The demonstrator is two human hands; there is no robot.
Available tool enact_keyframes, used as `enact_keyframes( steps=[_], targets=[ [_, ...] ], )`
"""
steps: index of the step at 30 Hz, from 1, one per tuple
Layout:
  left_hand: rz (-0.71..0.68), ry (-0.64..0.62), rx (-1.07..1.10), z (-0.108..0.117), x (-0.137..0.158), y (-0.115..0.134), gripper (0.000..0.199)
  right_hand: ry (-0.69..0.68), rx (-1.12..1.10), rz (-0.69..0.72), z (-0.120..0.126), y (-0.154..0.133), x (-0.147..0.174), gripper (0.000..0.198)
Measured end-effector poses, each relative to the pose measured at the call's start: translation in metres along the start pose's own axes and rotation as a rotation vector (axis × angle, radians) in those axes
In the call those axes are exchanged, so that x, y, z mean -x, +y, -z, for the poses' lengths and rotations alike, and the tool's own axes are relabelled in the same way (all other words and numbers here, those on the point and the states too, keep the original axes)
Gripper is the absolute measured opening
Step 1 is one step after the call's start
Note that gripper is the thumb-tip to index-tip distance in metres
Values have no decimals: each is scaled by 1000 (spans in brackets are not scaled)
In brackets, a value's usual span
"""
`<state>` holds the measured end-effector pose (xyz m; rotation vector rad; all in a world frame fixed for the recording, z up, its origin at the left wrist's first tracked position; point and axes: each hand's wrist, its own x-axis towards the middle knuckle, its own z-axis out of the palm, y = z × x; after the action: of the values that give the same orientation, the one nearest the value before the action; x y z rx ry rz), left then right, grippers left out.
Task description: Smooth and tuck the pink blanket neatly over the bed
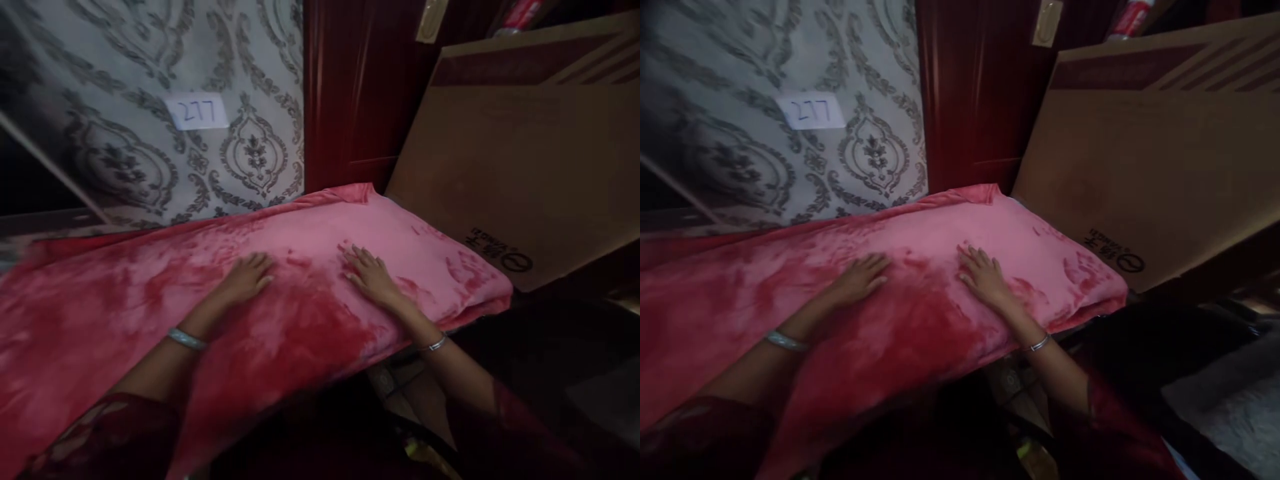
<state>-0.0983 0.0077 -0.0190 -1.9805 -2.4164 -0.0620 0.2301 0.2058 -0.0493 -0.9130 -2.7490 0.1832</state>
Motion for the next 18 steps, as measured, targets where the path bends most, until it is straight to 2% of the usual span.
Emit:
enact_keyframes(
  steps=[2,6,14,18],
  targets=[
    [-56,-63,11,-13,30,25,60,-60,26,1,-16,-15,8,60],
    [-38,48,21,-30,70,53,62,-62,89,-28,-39,-11,15,60],
    [-15,212,49,-39,83,60,52,1,95,2,-54,0,13,63],
    [-10,310,41,-40,91,64,46,57,25,18,-75,18,11,71]
  ],
)
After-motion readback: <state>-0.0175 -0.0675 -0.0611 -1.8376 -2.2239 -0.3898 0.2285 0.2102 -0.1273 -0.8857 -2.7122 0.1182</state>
